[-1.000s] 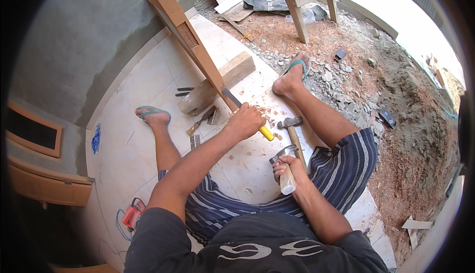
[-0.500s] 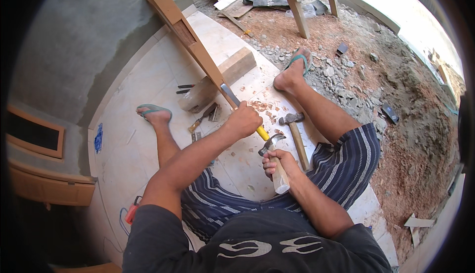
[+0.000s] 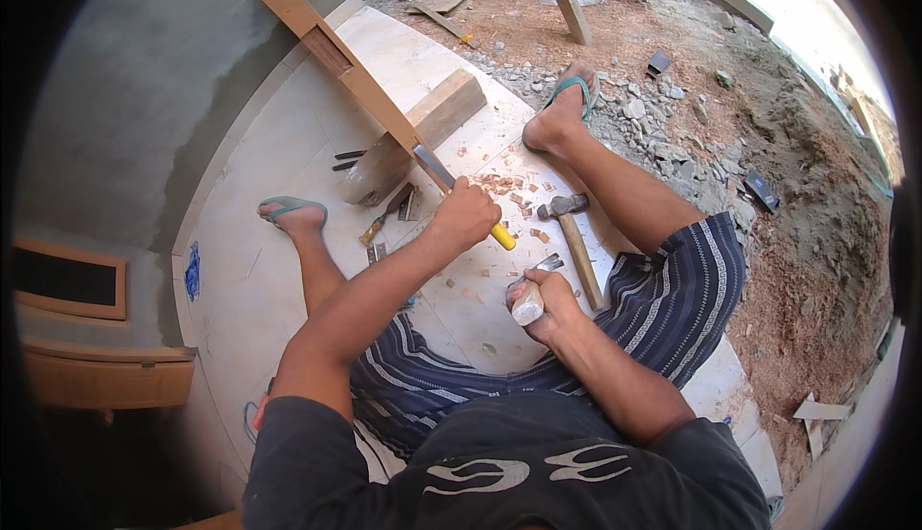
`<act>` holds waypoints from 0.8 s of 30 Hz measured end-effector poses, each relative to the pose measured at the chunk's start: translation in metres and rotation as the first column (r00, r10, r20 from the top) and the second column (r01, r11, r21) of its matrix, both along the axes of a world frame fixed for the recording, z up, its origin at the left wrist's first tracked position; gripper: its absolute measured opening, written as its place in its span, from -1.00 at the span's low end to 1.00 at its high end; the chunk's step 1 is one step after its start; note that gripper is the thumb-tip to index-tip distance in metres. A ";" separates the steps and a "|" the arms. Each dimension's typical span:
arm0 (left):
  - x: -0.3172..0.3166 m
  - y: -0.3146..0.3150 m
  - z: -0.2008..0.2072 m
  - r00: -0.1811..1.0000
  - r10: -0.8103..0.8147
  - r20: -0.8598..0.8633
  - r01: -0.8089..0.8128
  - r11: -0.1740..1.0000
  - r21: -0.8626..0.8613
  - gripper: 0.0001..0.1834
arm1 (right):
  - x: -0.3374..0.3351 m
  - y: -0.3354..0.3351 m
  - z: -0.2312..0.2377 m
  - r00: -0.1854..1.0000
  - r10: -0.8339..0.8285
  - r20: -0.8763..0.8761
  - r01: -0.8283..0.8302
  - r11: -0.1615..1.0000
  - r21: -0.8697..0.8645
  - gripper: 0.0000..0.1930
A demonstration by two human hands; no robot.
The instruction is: The person sits on the floor and uses a hammer and chisel to carve and shape a wooden frame. They repeatedly strike the chisel with the hammer, remove wood shavings, and adjust the frame's position to continue shaping it.
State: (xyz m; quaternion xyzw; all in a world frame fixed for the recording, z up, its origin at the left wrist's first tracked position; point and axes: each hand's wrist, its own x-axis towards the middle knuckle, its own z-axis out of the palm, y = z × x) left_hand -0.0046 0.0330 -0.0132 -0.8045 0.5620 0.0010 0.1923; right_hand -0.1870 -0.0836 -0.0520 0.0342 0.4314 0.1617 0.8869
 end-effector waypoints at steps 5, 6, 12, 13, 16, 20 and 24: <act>0.003 0.005 -0.003 0.999 -0.018 0.050 0.019 1.000 -0.009 -0.86 | -0.004 -0.011 0.003 0.959 0.052 0.277 -0.101 0.981 0.168 -0.89; 0.003 0.007 -0.003 0.999 -0.015 0.052 0.015 1.000 0.010 -0.86 | -0.005 -0.006 0.005 0.967 0.093 0.237 -0.108 0.993 0.052 -0.90; 0.006 0.007 -0.011 0.995 -0.026 0.101 0.021 0.998 0.052 -0.87 | 0.003 -0.003 -0.010 0.984 0.013 0.180 -0.014 1.000 0.004 -0.89; 0.006 0.007 -0.012 0.994 -0.020 0.111 0.016 0.999 0.035 -0.87 | 0.000 -0.007 -0.012 0.967 0.050 0.249 -0.055 0.998 0.013 -0.89; 0.006 0.007 -0.014 0.992 -0.018 0.129 0.018 1.000 0.000 -0.88 | -0.001 -0.011 -0.011 0.929 0.144 0.340 -0.132 0.990 -0.056 -0.88; 0.008 0.000 -0.019 0.988 -0.024 0.153 0.031 0.999 -0.043 -0.88 | 0.010 0.002 -0.006 0.993 -0.072 0.093 0.077 0.996 -0.053 -0.78; 0.009 0.005 -0.022 0.986 -0.005 0.166 0.017 0.997 -0.071 -0.89 | 0.004 -0.016 -0.027 0.907 -0.018 0.422 -0.114 0.952 0.285 -0.78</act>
